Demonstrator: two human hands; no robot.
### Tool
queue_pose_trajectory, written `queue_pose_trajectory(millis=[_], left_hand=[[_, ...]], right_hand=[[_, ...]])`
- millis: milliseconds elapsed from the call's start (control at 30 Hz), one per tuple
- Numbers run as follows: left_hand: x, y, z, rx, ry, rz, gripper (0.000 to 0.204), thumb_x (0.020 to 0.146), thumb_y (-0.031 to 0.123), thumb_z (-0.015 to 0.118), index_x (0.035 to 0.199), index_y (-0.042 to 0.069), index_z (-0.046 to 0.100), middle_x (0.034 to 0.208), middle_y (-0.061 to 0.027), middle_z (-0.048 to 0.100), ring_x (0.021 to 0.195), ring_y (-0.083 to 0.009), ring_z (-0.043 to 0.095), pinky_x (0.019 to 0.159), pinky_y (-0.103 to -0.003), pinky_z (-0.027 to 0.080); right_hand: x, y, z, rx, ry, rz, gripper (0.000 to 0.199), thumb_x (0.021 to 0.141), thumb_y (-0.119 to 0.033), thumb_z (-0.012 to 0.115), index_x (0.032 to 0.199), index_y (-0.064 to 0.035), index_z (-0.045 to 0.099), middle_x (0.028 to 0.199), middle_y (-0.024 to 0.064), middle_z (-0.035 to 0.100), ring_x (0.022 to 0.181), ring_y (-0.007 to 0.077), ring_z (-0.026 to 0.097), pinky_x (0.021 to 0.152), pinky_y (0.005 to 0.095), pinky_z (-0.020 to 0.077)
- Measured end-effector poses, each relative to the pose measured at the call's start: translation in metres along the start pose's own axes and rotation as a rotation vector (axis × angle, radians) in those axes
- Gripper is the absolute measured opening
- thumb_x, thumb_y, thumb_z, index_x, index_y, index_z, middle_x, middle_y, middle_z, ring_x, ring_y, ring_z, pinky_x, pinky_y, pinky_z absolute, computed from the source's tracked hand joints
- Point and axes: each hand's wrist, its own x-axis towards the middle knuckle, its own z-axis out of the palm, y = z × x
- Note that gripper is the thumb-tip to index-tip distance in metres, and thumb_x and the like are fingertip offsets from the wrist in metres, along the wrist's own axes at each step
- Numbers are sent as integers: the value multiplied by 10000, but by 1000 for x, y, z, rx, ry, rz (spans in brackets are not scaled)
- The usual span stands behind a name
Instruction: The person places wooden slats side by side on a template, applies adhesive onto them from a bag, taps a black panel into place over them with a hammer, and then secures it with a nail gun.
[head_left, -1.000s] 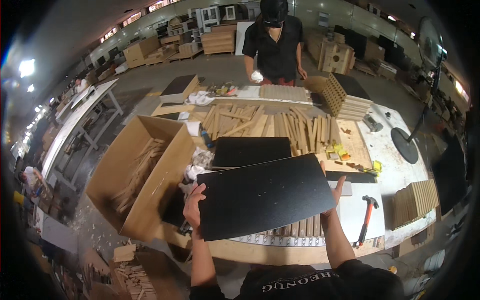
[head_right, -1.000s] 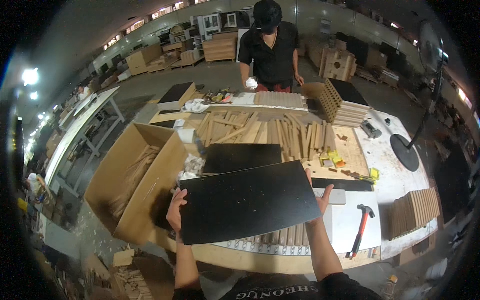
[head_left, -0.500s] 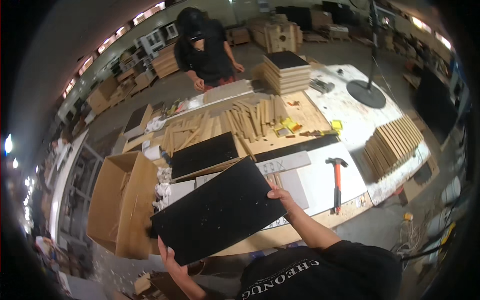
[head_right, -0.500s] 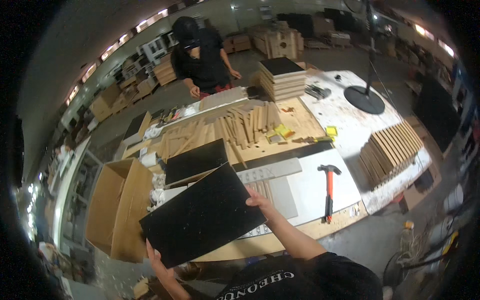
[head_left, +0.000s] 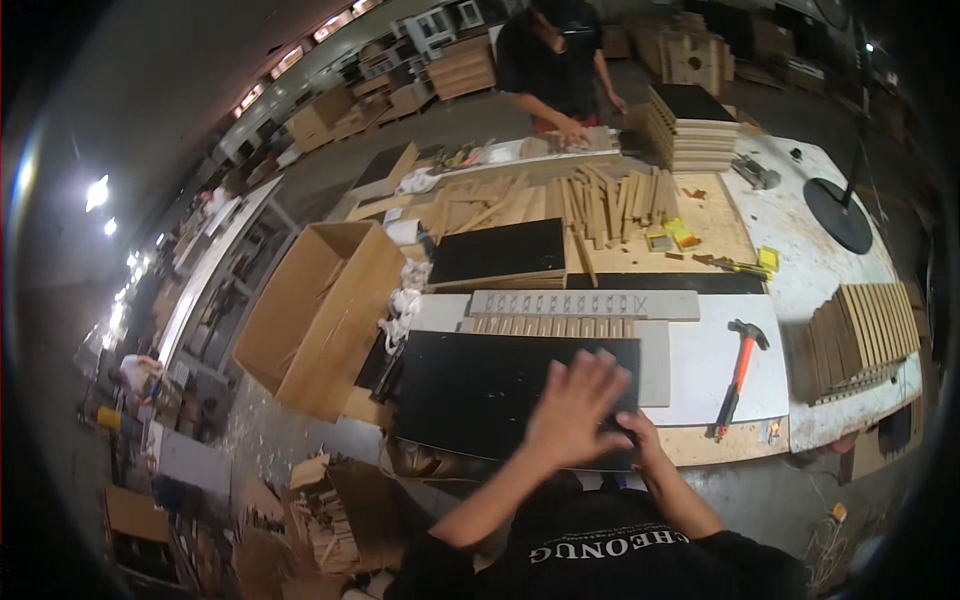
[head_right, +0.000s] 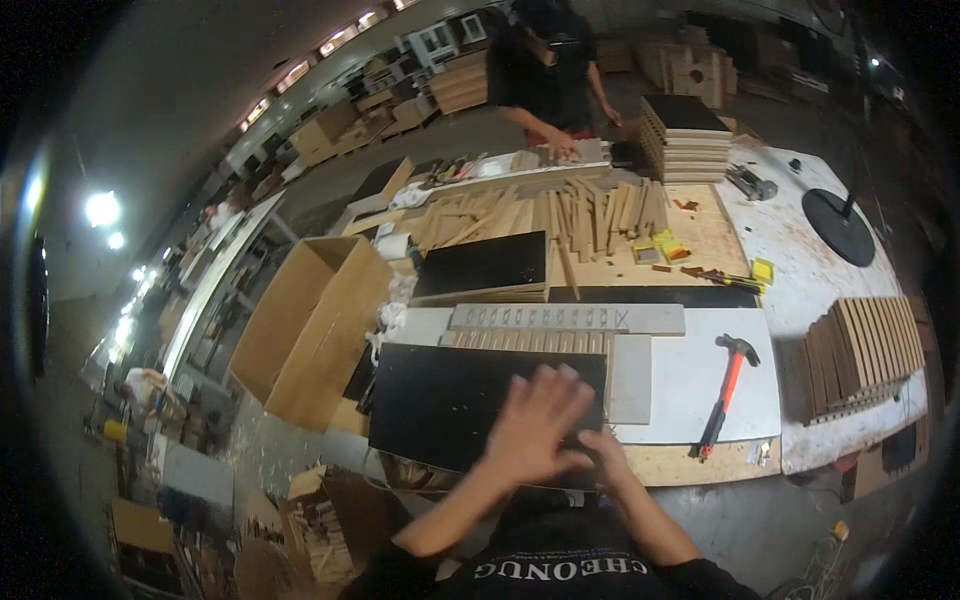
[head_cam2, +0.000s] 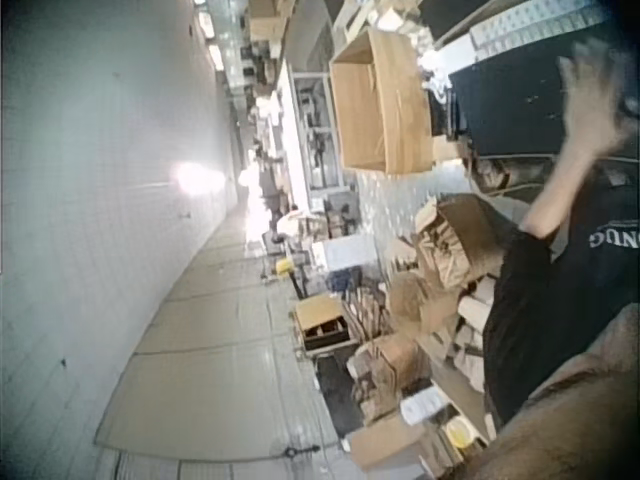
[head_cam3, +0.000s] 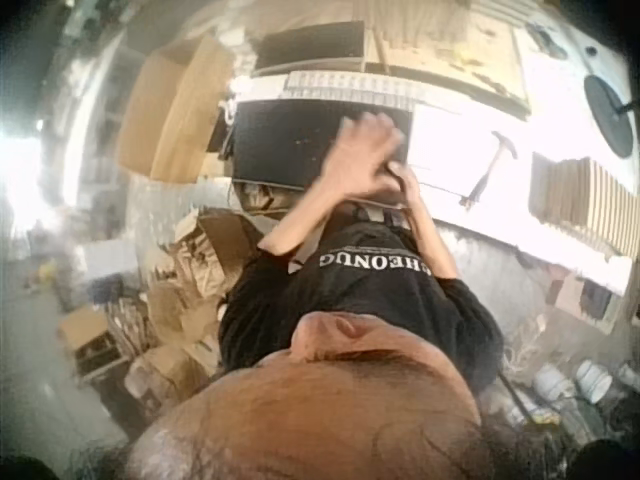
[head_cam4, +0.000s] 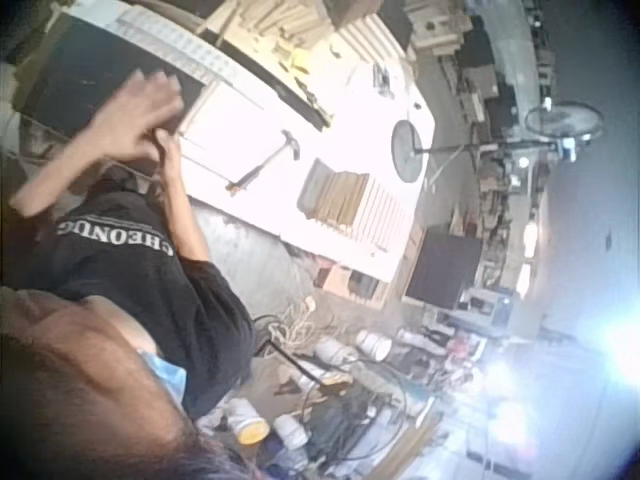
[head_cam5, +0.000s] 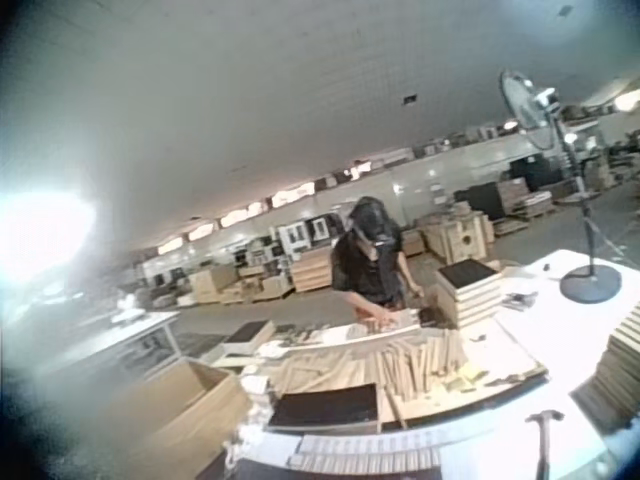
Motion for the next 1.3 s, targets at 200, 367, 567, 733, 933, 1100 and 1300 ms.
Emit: queue_pose_trajectory(millis=[200,367,567,733,933,1100,1300], left_hand=[[-134,-218,-48,-604,409,-828,567,981,438,317,1285,-20,458,1240,-143,530,1074,-229,542,938,-342,415],[-110,-232,-48,-1643,462,-691,573,958,518,292,1286,71,436,1219,-83,533,1115,-222,509,981,-367,384],[-39,-266,-122,-1719,56,-566,1051,681,878,236,1341,75,393,1272,-157,491,1105,-362,534,735,-487,535],[-30,-267,-91,-2175,6,-237,746,865,493,467,1408,21,273,1315,-208,449,1095,-344,551,845,-481,506],[-44,-225,-43,-1916,524,-321,897,652,29,577,1453,49,174,1441,-165,299,1293,-267,363,1059,-328,303],[-89,-214,36,-1454,197,-593,775,749,-44,564,1439,42,220,1425,-106,334,1276,-203,373,1047,-293,291],[-95,-214,114,-657,288,-937,281,805,105,637,1076,29,637,940,-163,589,859,-277,573,791,-346,447]], right_hand=[[-35,-44,-19,-20,149,-66,657,717,-157,625,1303,29,394,1164,147,569,987,231,595,827,301,486],[26,-142,49,-516,-107,-203,579,705,-242,716,1190,11,527,1039,64,612,947,149,566,830,291,453],[73,-244,170,-1061,-667,-602,186,804,-103,681,951,-1,631,862,60,646,824,129,590,727,281,460],[67,-258,195,-1788,-767,-763,420,726,-5,616,1137,-89,639,1274,87,549,1312,279,366,1051,461,313],[78,-170,76,-448,-119,-428,608,782,-112,602,1360,-106,412,1386,101,409,1217,226,420,955,339,396],[63,-39,-8,-562,579,-263,557,822,-14,547,1356,-10,386,1238,113,520,1043,161,527,890,246,408],[54,15,-41,-581,647,-204,546,777,75,546,1305,72,408,1221,119,535,1107,182,516,945,277,391]])
